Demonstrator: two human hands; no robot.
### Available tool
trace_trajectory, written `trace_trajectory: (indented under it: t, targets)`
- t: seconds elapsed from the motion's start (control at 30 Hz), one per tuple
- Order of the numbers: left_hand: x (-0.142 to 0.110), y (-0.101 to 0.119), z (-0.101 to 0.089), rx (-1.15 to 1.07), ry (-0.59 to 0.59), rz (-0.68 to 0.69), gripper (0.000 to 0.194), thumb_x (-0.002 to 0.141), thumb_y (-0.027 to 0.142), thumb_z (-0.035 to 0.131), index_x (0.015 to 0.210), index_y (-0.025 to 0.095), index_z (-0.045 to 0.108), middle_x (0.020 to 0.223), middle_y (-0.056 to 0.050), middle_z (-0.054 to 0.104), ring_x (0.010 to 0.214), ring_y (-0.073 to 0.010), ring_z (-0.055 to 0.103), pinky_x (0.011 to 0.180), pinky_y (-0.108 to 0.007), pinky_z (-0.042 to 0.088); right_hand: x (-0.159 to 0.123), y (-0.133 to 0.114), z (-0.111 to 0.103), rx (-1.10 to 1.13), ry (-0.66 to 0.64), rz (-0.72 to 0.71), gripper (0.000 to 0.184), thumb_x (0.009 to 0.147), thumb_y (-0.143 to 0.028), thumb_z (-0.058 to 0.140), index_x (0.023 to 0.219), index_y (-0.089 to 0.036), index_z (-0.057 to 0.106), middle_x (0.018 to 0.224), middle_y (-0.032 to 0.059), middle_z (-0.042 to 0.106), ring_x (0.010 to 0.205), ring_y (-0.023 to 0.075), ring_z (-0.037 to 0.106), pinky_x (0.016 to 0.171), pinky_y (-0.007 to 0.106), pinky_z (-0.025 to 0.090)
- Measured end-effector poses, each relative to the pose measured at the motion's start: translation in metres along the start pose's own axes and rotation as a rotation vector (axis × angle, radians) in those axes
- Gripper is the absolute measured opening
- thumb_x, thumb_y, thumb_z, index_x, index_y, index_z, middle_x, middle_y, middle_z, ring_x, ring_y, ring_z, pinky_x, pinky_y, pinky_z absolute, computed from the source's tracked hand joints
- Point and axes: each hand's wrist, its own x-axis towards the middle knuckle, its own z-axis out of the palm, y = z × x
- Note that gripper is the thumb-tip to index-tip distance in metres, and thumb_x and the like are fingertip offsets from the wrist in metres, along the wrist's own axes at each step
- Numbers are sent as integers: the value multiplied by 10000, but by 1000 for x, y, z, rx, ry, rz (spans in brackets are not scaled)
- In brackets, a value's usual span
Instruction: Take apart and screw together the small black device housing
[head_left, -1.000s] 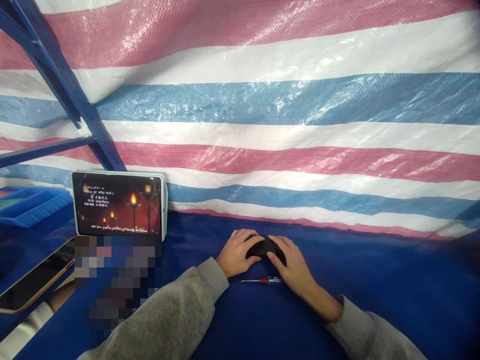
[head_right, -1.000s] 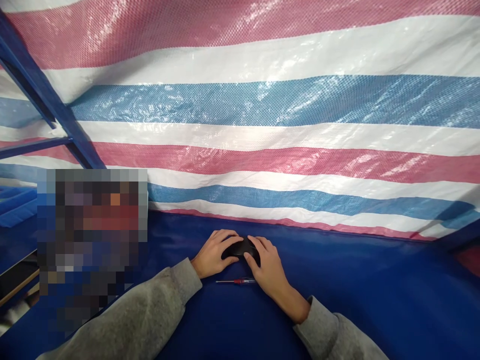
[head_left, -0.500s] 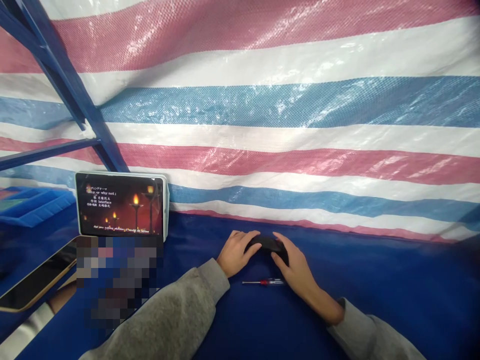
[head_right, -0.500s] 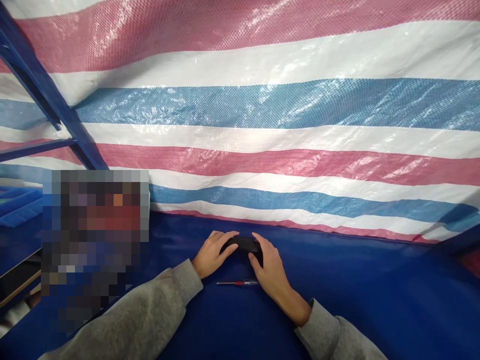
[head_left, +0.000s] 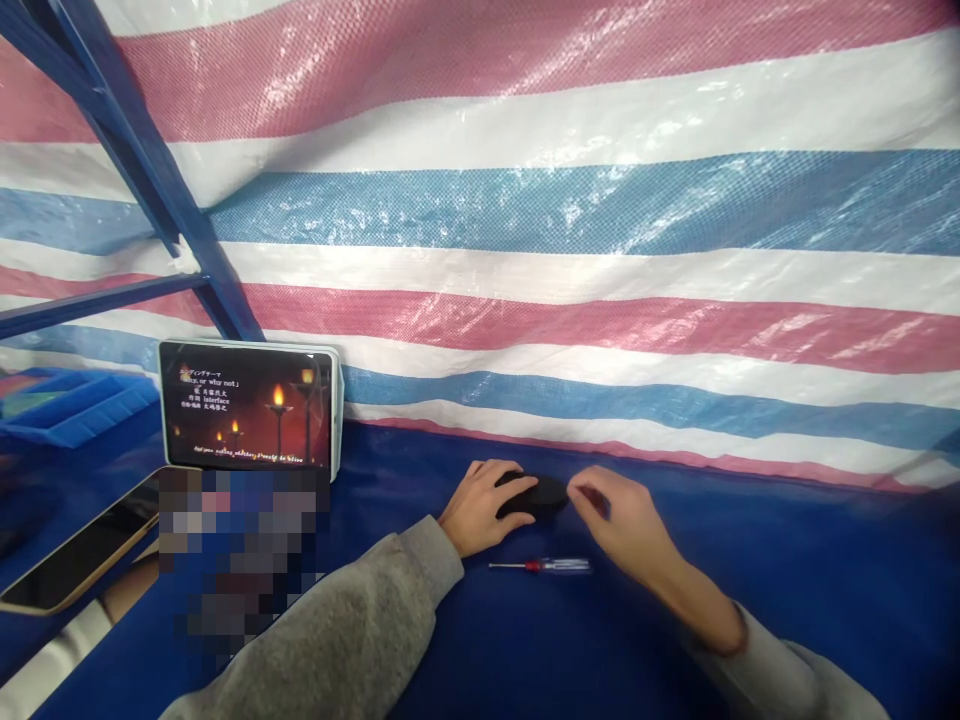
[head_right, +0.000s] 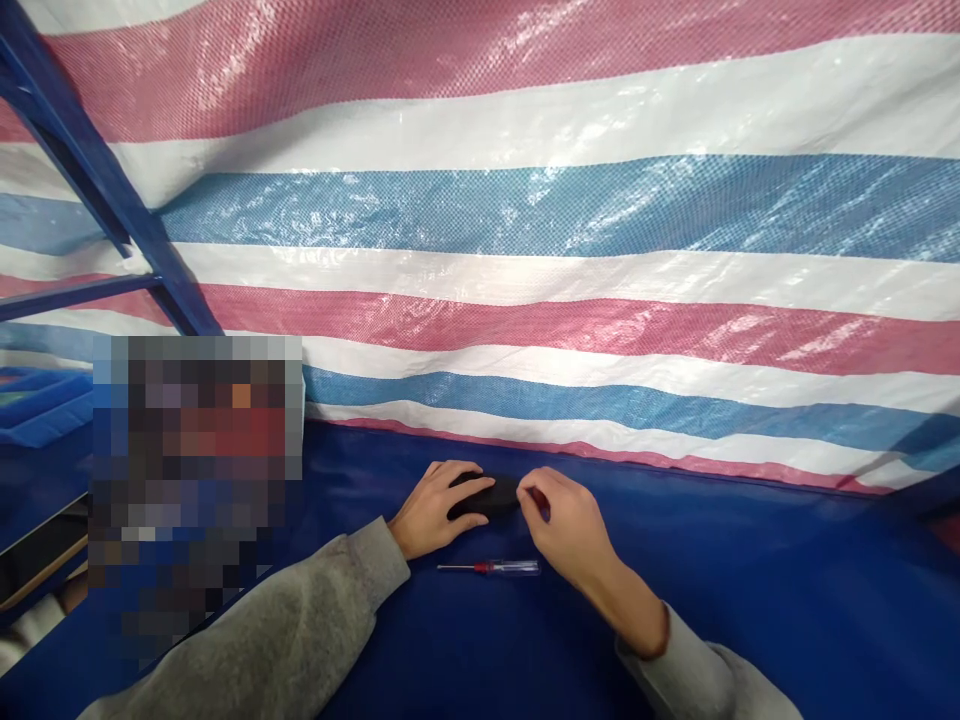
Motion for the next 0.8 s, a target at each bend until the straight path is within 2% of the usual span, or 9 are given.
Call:
trace_trajectory:
  t: [0.1,0.17,0.27,0.37,0.47,0.53,0.6,0.7,0.8]
  targets:
    - [0,0,0,7,13,-12,420,902,433,592,1297,296,556,1279,-76,556,1165,-250,516,968,-420,399,-5,-10,-12,-146,-350,-94,62,795,-305,624,804,-244,626,756,7,647,660,183,603,599,291,421]
    - [0,0,1,11,16,-18,386,925,420,560,1295,313,559,1293,-63,554,1179,-243,504,980,-417,390,-12,-14,-8,-208,-493,-161,106,734,-232,678,830,-241,633,869,31,669,749,211,638,630,295,440]
    - [0,0,1,10,16,-19,361,939,406,542,1289,320,565,1293,-51,560,1185,-235,497,984,-413,384,-16,-16,-4,-233,-566,-191,158,690,-117,672,801,-222,629,904,59,672,848,243,645,692,310,462]
    - [1,0,2,12,21,-17,369,926,414,562,1280,308,576,1280,-56,569,1166,-235,507,974,-412,390,-6,-21,-22,-104,-578,-148,111,774,-144,602,832,-232,638,877,36,689,794,211,641,687,304,459]
    - [0,0,3,12,24,-3,379,922,436,561,1275,299,581,1269,-67,575,1157,-241,513,966,-415,395,15,-32,-59,88,-469,-105,160,868,-251,518,854,-252,677,828,15,705,760,181,636,693,286,461]
    - [0,-1,4,13,26,10,385,923,454,551,1273,296,581,1267,-70,576,1158,-241,515,965,-413,398,30,-40,-82,156,-327,-56,172,861,-317,528,854,-237,680,819,19,707,707,172,624,642,273,462]
    - [0,-1,4,21,32,23,393,919,469,549,1270,296,583,1268,-70,575,1159,-240,515,967,-412,399,41,-46,-94,130,-180,-29,185,836,-369,554,844,-235,681,728,7,682,622,157,585,585,265,440]
    - [0,-2,4,39,38,46,409,908,477,562,1272,294,581,1273,-68,572,1159,-241,514,970,-413,401,50,-51,-94,17,-34,9,156,793,-353,581,762,-226,667,564,-24,585,509,129,496,519,256,380]
    - [0,-2,4,55,35,64,415,908,476,560,1282,297,572,1271,-71,572,1153,-241,519,961,-410,411,52,-51,-83,-2,-70,0,207,821,-354,528,705,-216,629,543,-29,571,486,119,483,500,249,358]
